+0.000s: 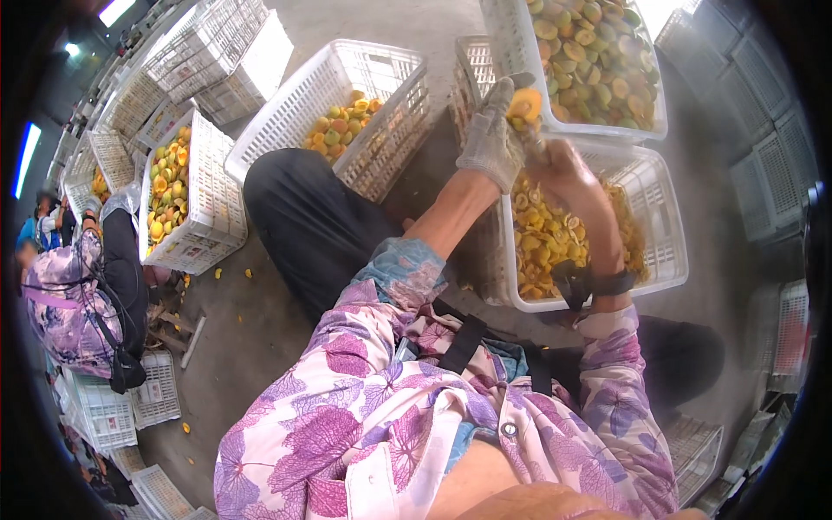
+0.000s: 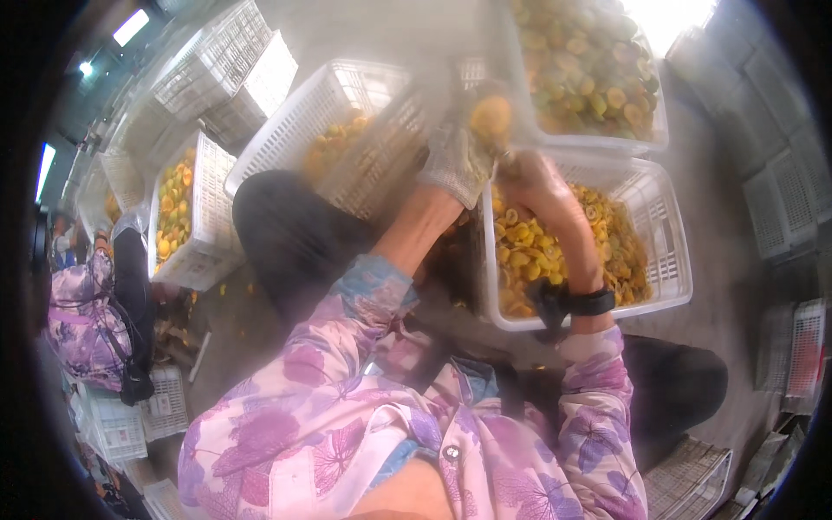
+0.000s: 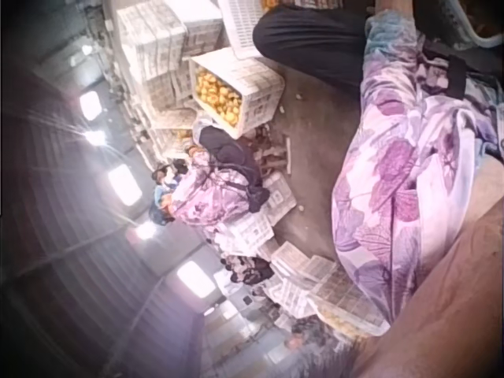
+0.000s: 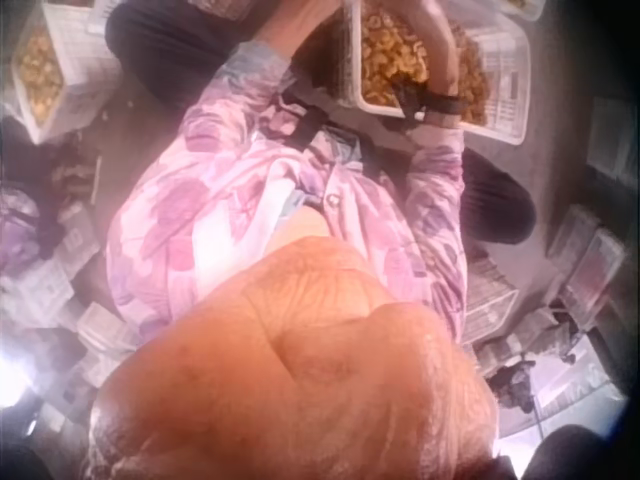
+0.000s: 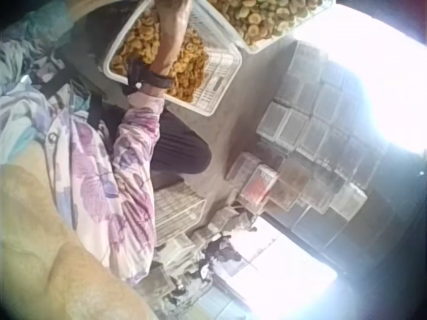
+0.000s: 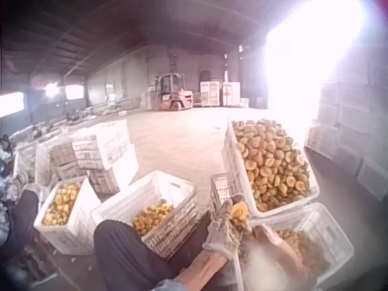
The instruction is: Slicing apricots in half and removing pits into crates in an industrial setting.
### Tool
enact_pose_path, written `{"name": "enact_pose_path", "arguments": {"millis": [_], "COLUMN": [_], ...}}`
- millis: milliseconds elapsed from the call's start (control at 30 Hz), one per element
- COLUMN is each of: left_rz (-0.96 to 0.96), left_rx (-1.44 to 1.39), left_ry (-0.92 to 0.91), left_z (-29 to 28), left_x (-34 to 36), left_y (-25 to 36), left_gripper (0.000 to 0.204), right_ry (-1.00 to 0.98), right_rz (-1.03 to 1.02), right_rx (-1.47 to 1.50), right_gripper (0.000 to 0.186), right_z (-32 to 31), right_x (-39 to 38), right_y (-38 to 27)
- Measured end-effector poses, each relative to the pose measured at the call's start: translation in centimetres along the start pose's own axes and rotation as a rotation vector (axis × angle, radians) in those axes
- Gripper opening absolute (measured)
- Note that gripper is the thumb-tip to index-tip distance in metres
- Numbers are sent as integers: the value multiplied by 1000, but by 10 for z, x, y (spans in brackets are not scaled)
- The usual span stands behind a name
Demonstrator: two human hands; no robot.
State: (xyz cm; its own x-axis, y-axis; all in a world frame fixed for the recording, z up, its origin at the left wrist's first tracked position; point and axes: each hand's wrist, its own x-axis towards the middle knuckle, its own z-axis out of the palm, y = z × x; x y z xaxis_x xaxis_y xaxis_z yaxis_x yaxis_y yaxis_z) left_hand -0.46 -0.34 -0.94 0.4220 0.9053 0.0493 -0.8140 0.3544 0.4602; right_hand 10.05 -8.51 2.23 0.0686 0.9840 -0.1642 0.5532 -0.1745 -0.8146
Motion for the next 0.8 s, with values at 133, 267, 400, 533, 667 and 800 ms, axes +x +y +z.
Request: {"name": "enact_pose_path", "arguments": {"millis": [133,267,400,533,667,800], "left_rz": [-43,-61,-35,-24,92,-32], "left_rx": [-158,-199,-126,-88,134,71], "left_ry": [-35,-42,-49,-45,-118,63], "left_z": [3,-4,9,16,14,32], "left_x": [1,2,-5,-15,-19,-30], "left_y": [-9,-8,-9,-9,-11,0], "left_gripper": [28,26,25,25,28,32], "right_ry": [676,747,835,843,794,730], "right_rz": [-210,-395,-342,-326,-228,-332], "right_rx": [46,-385,-498,-501,-449,-424], "right_gripper": [16,12,15,18,22,30], "right_z": [4,19,29,39,40,38], "right_x": [14,15,12,11,11,11], "right_y": [24,30,20,16,14,20]}}
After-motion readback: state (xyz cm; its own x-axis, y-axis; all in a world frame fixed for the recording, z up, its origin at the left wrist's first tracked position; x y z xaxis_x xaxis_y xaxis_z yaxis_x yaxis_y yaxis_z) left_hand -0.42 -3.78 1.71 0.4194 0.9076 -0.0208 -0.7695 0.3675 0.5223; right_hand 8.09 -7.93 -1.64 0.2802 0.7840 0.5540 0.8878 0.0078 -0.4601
